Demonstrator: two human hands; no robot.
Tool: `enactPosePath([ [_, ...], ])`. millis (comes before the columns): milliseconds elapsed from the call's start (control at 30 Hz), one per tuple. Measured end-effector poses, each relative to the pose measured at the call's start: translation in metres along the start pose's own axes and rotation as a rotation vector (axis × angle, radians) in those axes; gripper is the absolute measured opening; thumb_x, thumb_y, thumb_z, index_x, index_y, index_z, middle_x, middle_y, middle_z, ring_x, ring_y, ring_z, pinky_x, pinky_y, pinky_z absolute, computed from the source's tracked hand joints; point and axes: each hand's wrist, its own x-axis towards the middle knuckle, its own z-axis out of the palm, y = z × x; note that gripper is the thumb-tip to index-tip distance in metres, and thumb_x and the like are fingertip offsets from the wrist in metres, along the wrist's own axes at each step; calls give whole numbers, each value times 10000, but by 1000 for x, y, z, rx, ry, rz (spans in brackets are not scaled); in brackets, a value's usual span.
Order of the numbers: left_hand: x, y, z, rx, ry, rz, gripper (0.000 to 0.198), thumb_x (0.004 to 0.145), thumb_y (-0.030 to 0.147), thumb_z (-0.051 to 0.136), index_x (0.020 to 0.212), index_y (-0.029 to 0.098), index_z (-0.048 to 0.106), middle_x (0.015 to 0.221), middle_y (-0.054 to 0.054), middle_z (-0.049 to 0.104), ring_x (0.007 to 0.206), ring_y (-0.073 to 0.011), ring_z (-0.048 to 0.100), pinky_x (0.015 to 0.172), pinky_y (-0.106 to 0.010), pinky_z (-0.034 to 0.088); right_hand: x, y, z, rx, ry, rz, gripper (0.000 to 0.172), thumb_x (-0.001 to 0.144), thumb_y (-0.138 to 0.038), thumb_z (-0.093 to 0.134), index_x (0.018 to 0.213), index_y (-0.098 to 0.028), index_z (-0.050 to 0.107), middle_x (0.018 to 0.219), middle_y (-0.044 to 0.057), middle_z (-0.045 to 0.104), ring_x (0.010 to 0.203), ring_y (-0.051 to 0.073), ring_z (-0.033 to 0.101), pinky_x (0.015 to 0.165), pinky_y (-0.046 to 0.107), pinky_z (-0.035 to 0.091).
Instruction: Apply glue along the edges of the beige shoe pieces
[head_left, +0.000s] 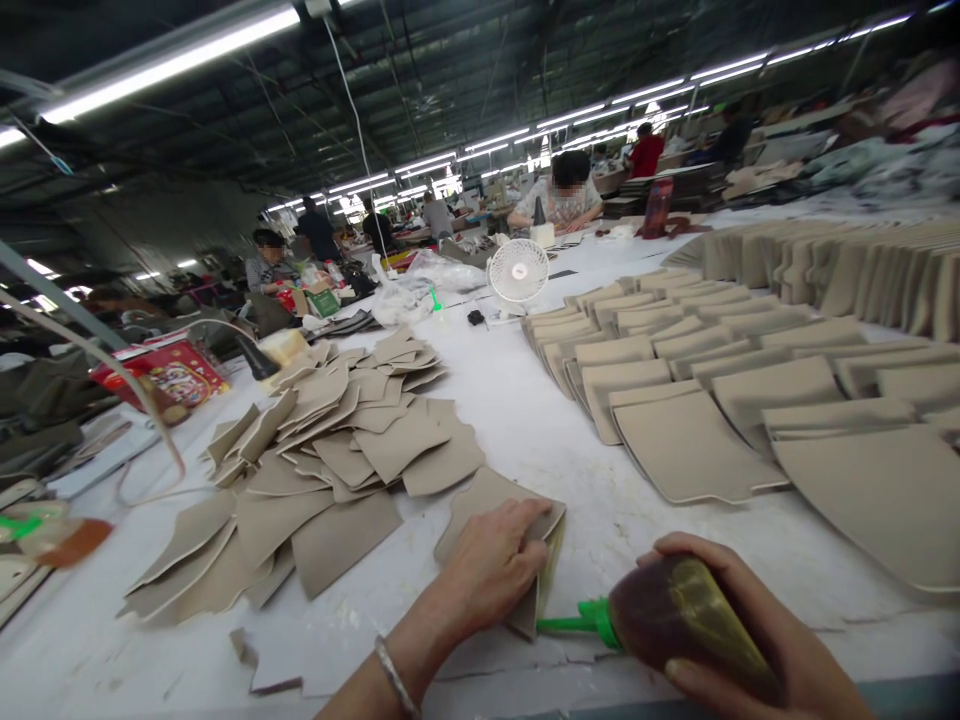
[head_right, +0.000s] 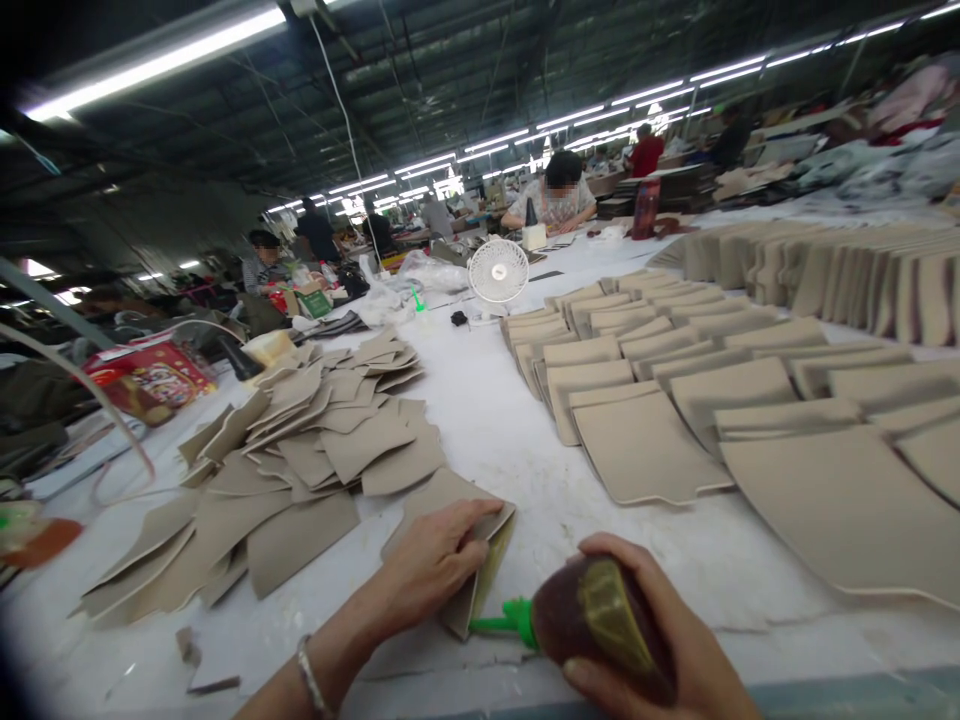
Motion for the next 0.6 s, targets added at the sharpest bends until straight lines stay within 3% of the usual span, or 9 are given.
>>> enactPosePath([
  [133,0,0,0,3,6,-5,554,814,198,417,1340,189,591,1255,-50,639,1123,-255,592,1014,-352,425,16,7,-11,-122,55,-74,464,813,-487,701,1198,-282,543,1180,5,611,1071,232,600,922,243,457],
  [267,1,1,1,-5,6,-4,550,815,194,414,1334,180,597,1262,-54,638,1141,-252,588,1035,-347,415,16,16,-13,-180,-18,-132,506,796,-492,751,1211,-298,535,1172,-10,614,1034,203,625,864,194,492],
  [400,0,2,1,0,7,-6,564,805,190,425,1344,186,590,1282,-50,628,1155,-249,580,1048,-345,406,6,19,-8,-23,28,-3,497,807,-544,690,1211,-288,554,1165,-9,619,1041,215,616,919,205,471],
  [600,-1,3,0,17,-8,-23,554,814,197,415,1339,189,592,1268,-49,636,1135,-249,588,1020,-344,422,15,19,-16,-95,30,-38,505,823,-531,714,1226,-295,520,1160,4,618,1031,213,631,863,197,508],
])
